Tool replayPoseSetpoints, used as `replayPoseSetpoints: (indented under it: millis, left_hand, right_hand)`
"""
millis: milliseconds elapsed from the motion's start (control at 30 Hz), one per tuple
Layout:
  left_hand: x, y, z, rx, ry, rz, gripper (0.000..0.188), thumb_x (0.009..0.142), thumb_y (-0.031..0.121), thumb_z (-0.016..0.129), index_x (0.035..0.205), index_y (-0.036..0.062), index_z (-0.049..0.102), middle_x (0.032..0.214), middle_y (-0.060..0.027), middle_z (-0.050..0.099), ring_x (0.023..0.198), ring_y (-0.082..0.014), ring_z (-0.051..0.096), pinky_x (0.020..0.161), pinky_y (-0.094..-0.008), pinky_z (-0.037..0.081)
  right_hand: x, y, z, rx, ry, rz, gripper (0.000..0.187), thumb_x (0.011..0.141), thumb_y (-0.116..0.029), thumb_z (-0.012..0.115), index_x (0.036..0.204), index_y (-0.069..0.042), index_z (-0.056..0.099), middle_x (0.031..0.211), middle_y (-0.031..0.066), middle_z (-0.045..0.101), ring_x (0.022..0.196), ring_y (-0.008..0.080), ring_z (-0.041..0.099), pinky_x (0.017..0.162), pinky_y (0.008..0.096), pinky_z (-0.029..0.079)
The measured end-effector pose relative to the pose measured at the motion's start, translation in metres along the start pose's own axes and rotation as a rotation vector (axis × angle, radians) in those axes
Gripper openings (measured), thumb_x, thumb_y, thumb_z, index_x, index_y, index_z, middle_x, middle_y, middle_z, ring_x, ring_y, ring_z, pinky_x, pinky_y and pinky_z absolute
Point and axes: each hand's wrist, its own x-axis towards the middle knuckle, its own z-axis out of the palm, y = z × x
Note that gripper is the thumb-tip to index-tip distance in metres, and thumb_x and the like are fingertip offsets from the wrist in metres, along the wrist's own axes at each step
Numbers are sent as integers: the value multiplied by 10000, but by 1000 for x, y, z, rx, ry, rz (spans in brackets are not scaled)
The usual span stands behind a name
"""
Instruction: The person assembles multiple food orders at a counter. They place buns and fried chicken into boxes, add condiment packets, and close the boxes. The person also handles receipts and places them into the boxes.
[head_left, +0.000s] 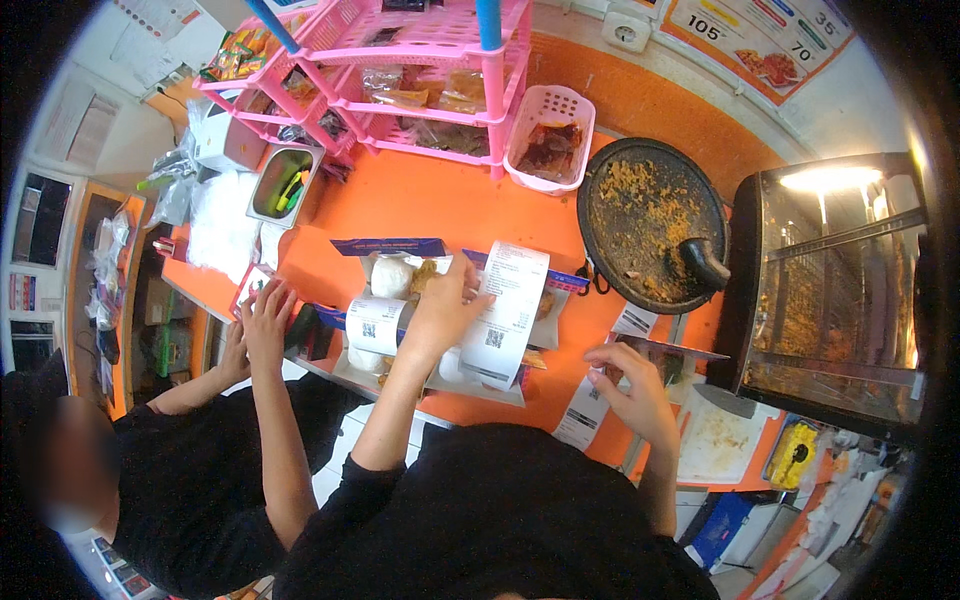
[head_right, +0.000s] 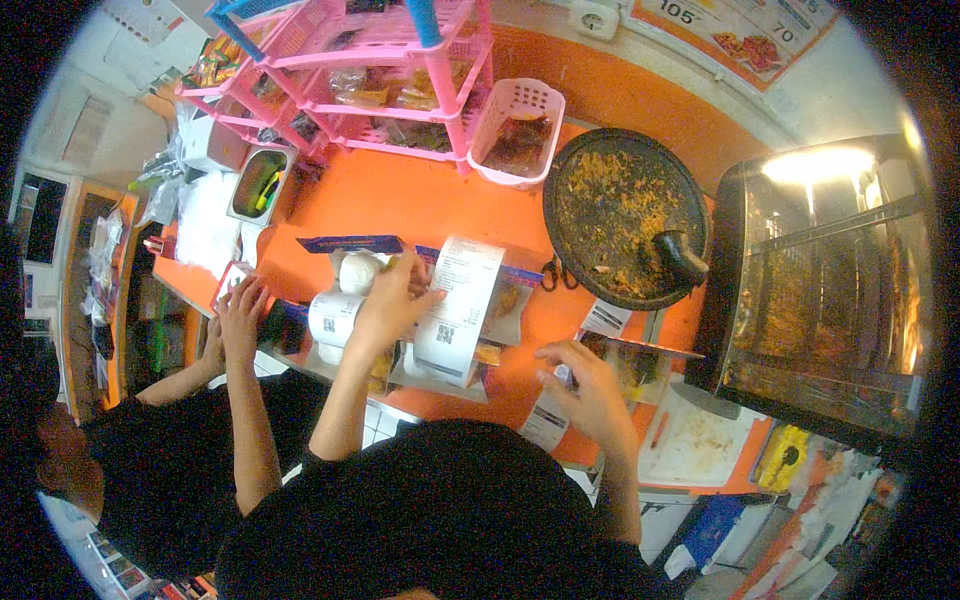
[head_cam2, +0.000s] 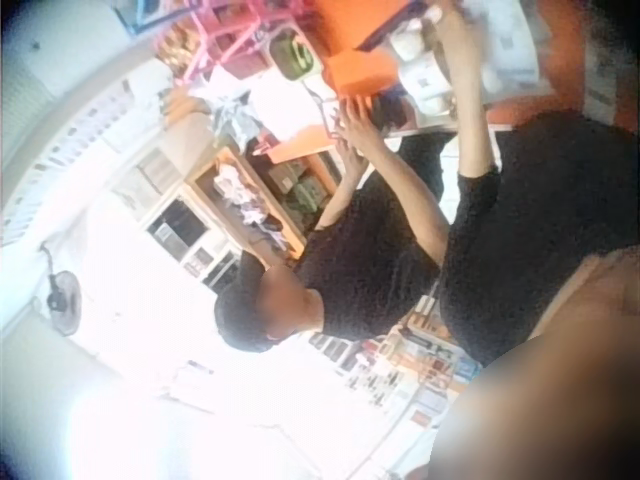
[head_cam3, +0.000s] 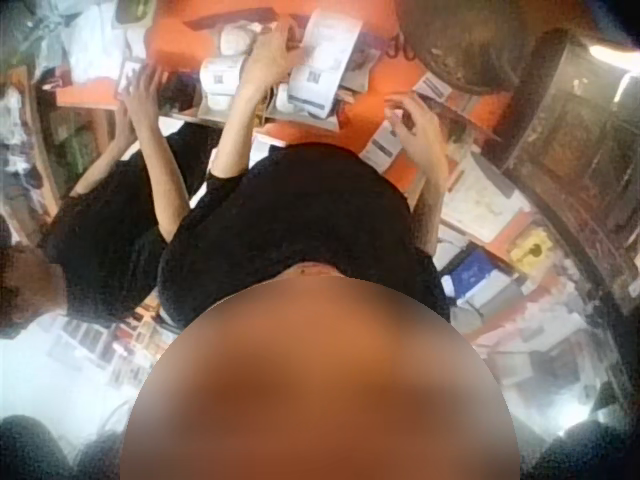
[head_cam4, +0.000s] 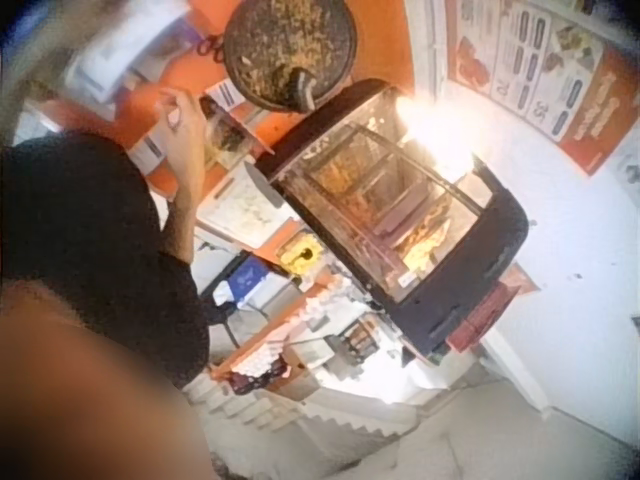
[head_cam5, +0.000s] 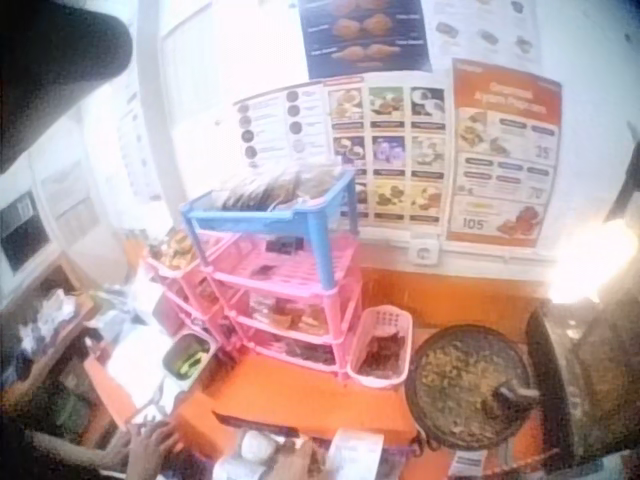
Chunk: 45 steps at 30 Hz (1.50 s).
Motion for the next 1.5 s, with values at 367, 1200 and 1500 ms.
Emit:
replayPoseSetpoints:
  millis: [367,1200,1500]
  left_hand:
    - [-17,-2,5,115,-82,-49,331,783,128,751,955,22,488,861,-182,655,840,-339,691,755,-430,517]
    - [-33,7,3,115,-66,-53,290,790,132,736,952,20,523,848,-234,678,836,-380,688,762,-441,519]
    - [-31,7,2,128,-83,-46,300,782,139,744,953,16,531,846,-232,677,826,-375,689,756,-436,521]
  right_hand:
    - [2,13,1,-143,-92,-44,326,897,-230,656,1137,-20,588,1105,164,579,1011,345,584,877,399,484]
    - [-9,21,11,-242,-183,29,426,904,-323,635,1203,-27,569,1159,180,567,1063,369,579,924,430,471]
    - [-8,25,11,-241,-192,13,437,915,-342,617,1213,-27,564,1168,174,559,1082,362,569,941,419,464]
